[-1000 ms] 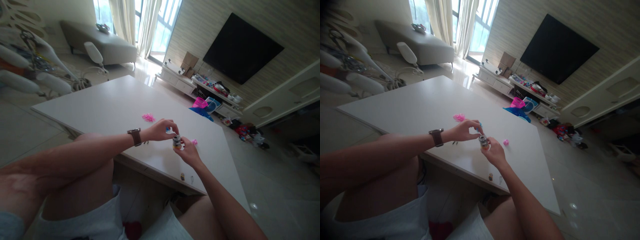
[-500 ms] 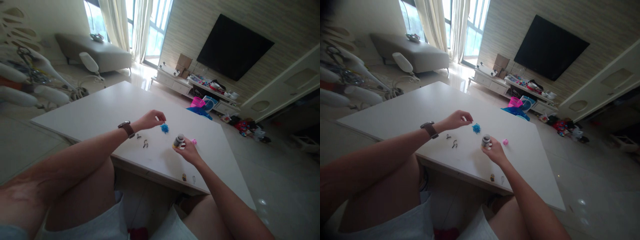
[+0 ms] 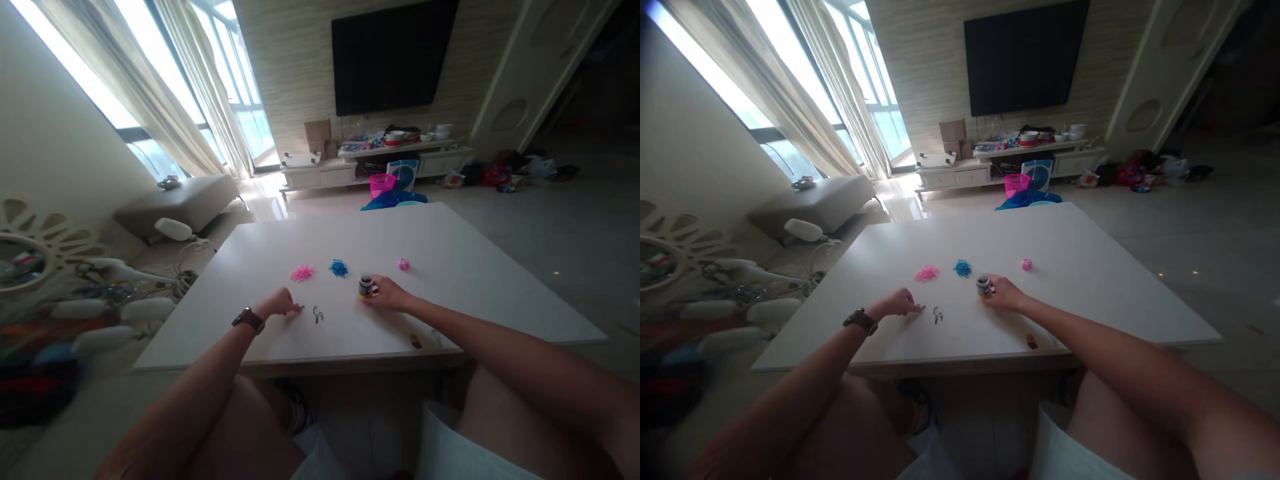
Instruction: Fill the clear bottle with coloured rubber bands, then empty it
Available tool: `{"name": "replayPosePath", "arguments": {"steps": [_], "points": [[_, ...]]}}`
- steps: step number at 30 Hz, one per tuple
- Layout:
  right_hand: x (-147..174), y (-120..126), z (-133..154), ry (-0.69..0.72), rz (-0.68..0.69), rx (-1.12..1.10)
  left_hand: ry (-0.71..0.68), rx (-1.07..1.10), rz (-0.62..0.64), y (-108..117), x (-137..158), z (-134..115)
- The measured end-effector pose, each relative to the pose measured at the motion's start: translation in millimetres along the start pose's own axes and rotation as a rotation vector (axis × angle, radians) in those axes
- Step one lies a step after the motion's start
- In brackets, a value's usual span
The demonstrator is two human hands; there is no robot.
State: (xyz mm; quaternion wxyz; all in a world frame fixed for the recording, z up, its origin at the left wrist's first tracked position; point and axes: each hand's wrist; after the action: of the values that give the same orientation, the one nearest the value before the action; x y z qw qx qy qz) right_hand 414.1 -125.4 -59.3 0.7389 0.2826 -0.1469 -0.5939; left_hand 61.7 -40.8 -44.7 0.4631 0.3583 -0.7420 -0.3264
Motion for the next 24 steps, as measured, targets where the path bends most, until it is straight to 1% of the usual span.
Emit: {"name": "replayPosePath", "arguments": {"steps": [3,6,11,19,24], "points": [[-0.8,-8.5,5.6,0.022,0.017,-0.018,-0.013,-0.075,-0.115,-16.0,-0.9,-7.3],[-2.4,-13.1,9.3,0.012,0.034,-0.041,-0.039,-0.095,-0.178,-22.9,-2.3,-13.4],[-1.1,-12.8,14.0,-0.004,0.058,-0.073,-0.09,-0.074,-0.149,-22.0,-4.6,-16.4],[2.4,-9.0,21.2,0.022,0.095,-0.078,-0.09,0.02,-0.156,-18.4,-14.5,-10.4],[2.7,-8.3,22.7,0.047,0.109,-0.029,-0.176,0.143,-0.103,-24.6,-18.3,-17.5]]}}
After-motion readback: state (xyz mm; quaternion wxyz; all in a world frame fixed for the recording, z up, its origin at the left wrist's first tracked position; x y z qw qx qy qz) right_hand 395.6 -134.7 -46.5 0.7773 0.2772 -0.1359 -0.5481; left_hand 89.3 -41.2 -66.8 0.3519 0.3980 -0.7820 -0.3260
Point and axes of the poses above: each hand's wrist, its own x-axis away from the middle knuckle, its own y-axis out of the back of the hand, z = x × y, and after that the axes turned 1 degree about z, right-handed
